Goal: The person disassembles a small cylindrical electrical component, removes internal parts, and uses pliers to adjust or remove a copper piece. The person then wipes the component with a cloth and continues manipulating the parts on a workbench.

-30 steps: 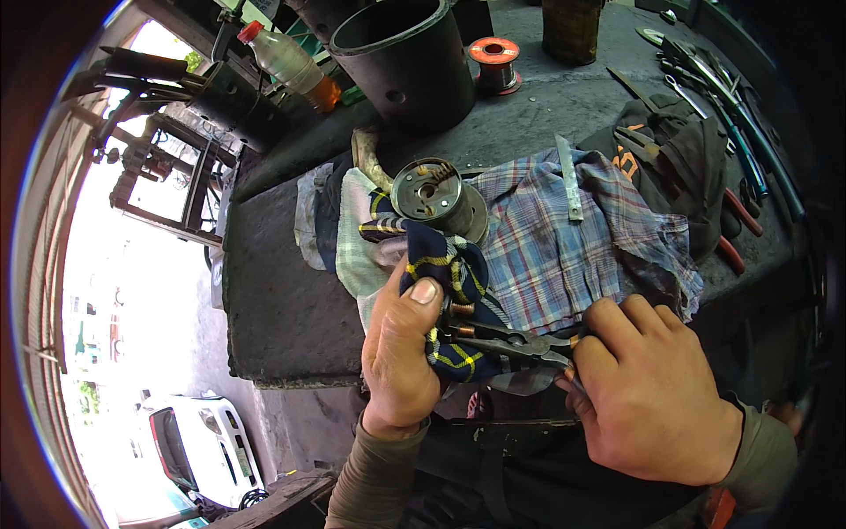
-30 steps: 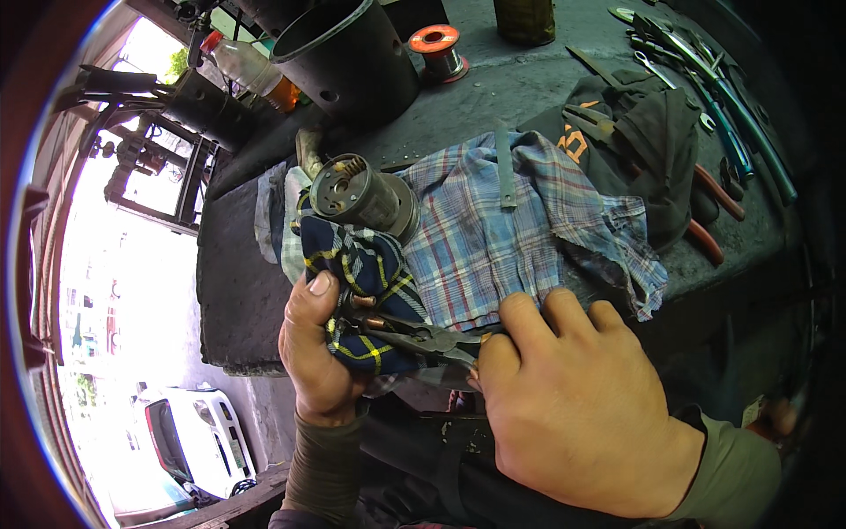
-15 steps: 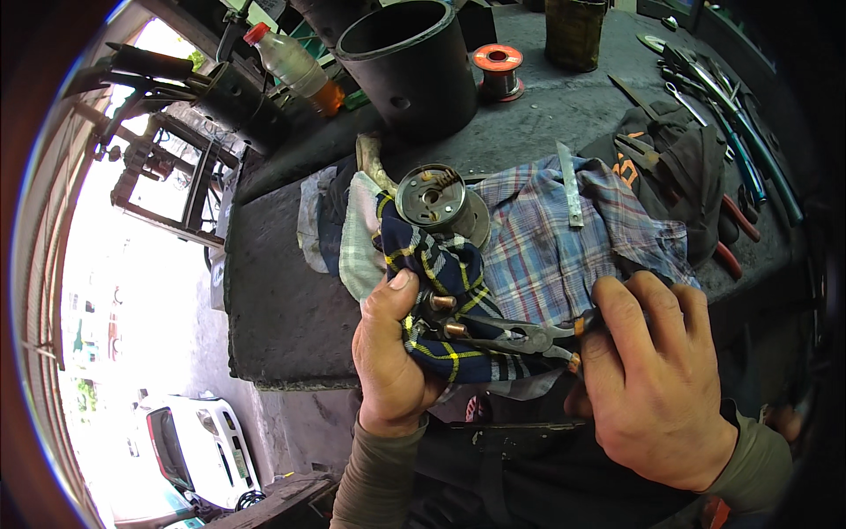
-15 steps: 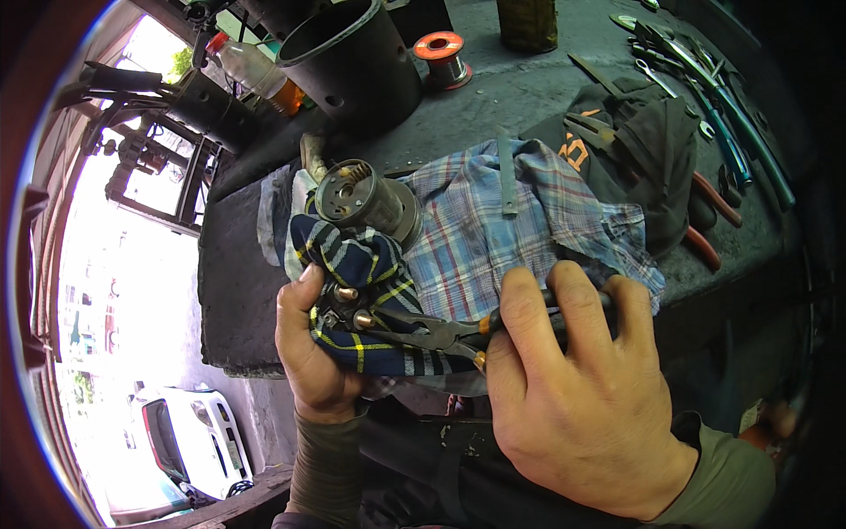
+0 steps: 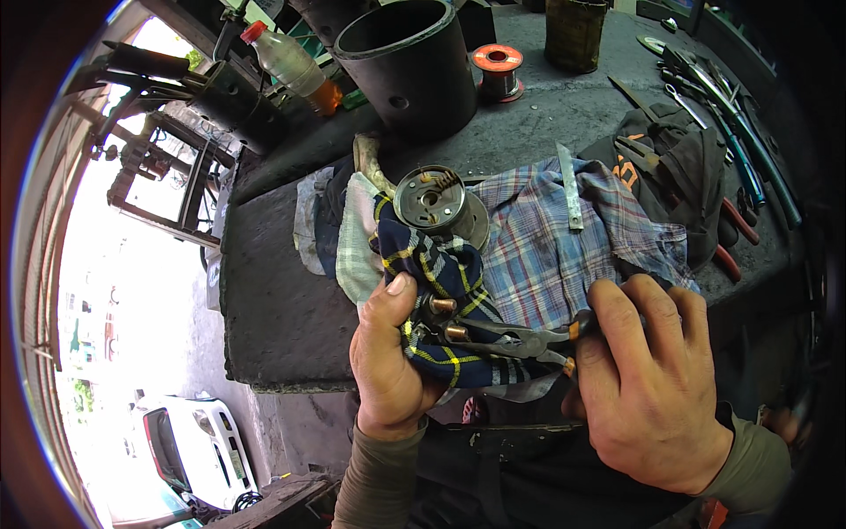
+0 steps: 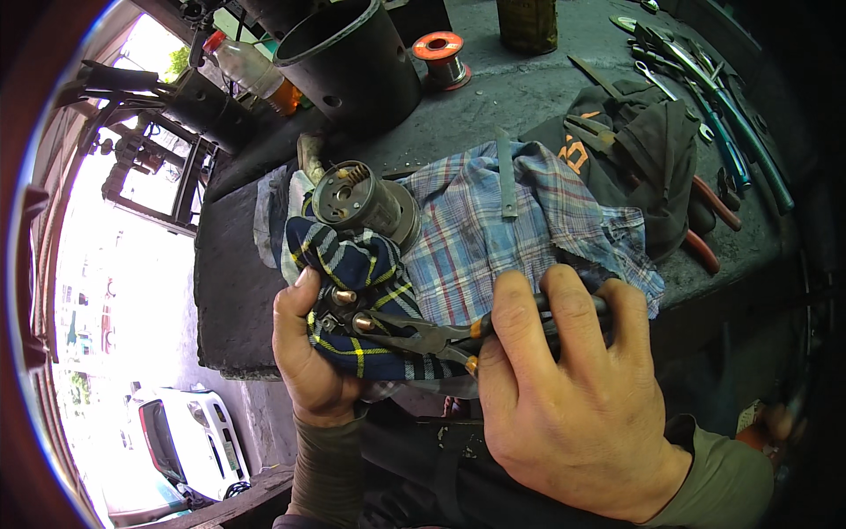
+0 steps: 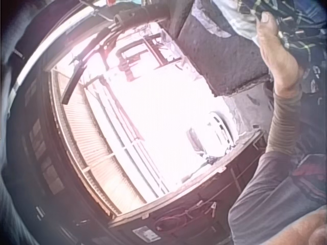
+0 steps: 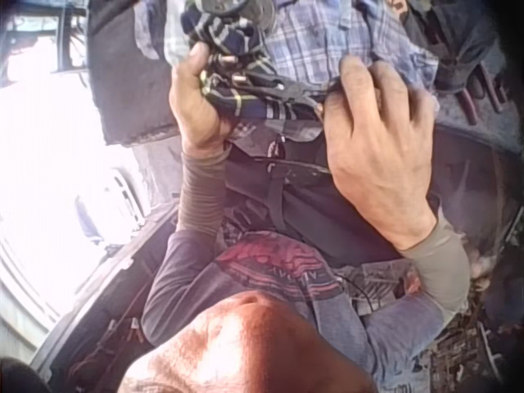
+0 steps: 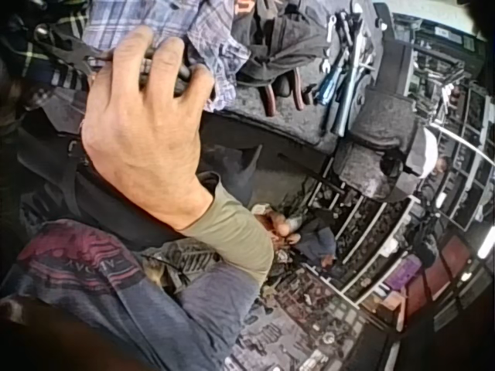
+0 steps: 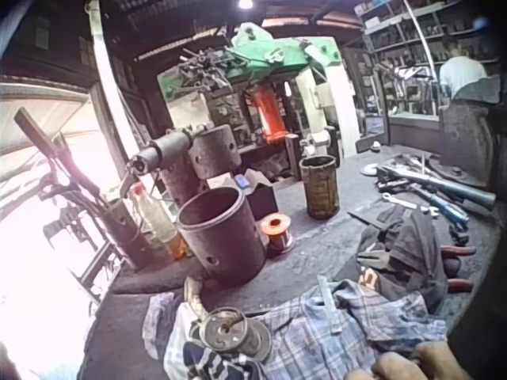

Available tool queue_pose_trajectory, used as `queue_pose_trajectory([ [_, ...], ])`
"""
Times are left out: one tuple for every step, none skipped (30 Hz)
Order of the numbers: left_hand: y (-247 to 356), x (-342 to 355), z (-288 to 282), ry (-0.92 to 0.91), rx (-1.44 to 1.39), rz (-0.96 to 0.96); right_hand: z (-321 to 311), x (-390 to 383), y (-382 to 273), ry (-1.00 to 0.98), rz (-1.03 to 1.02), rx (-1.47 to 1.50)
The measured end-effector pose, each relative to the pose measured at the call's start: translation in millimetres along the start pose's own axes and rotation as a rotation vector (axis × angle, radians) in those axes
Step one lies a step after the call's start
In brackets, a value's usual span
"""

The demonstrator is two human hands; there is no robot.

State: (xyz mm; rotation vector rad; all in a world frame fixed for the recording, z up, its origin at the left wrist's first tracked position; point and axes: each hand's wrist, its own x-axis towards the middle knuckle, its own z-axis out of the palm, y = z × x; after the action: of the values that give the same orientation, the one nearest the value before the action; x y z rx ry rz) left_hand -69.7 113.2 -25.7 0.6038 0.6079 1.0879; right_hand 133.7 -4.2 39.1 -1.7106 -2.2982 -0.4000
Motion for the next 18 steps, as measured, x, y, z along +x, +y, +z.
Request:
queue_pose_trajectory([
  [0.0, -0.1, -1.0, -0.006, -0.025, -0.007, 0.2, 0.2, -0.2, 0.002, -0.003, -0.004],
  [0.0, 0.0, -1.5, -0.012, -0.051, -0.014, 0.6, 0.4, -0.5, 0.005, -0.005, -0.008],
  [0.0, 0.1, -1.6, 0.001, -0.046, -0.014, 0.3, 0.4, -0.6, 0.001, -0.008, -0.015],
  [0.0, 0.0, -1.6, 0.015, -0.041, -0.013, -0.4, 1.0, -0.8, -0.002, -0.011, -0.022],
  [0.1, -0.1, -1.6, 0.029, -0.036, -0.012, -2.4, 1.1, -0.8, -0.012, -0.015, -0.031],
  [0.1, -0.1, -0.8, 0.029, -0.029, -0.003, -3.8, 1.5, -1.0, -0.021, -0.019, -0.04],
  [0.1, -0.1, 0.4, 0.031, -0.022, 0.005, -3.9, 1.6, -1.3, -0.022, -0.019, -0.042],
  [0.1, -0.1, 1.1, 0.032, -0.015, 0.013, -4.1, 1.7, -1.5, -0.024, -0.019, -0.045],
  [0.2, -0.3, 0.6, 0.029, -0.008, 0.011, -4.3, 1.8, -1.7, -0.025, -0.019, -0.047],
  [0.4, -0.3, -0.2, 0.026, -0.001, 0.009, -2.7, 1.4, -1.3, -0.014, -0.02, -0.041],
  [0.5, -0.3, -0.6, 0.024, 0.006, 0.007, -0.3, 1.3, -0.6, -0.002, -0.022, -0.034],
  [0.5, -0.4, 0.0, 0.025, 0.008, 0.007, 0.8, 0.7, -0.1, 0.002, -0.025, -0.031],
  [0.4, -0.7, 1.2, 0.027, 0.01, 0.007, 1.6, 0.3, 0.1, 0.002, -0.025, -0.031],
  [0.4, -1.0, 2.8, 0.028, 0.012, 0.007, 2.4, 0.0, 0.5, 0.0, -0.026, -0.023],
  [0.6, -1.6, 5.4, 0.043, 0.067, 0.022, 3.0, -0.2, 1.0, -0.002, -0.027, -0.016],
  [1.0, -2.4, 8.5, 0.057, 0.122, 0.036, 3.7, -0.3, 1.3, -0.003, -0.028, -0.008],
  [1.2, -2.9, 10.2, 0.072, 0.178, 0.051, 4.3, -0.3, 1.7, -0.005, -0.029, 0.0],
  [0.8, -2.7, 9.9, 0.063, 0.139, 0.044, 4.8, -0.3, 2.1, -0.006, -0.03, 0.008],
])
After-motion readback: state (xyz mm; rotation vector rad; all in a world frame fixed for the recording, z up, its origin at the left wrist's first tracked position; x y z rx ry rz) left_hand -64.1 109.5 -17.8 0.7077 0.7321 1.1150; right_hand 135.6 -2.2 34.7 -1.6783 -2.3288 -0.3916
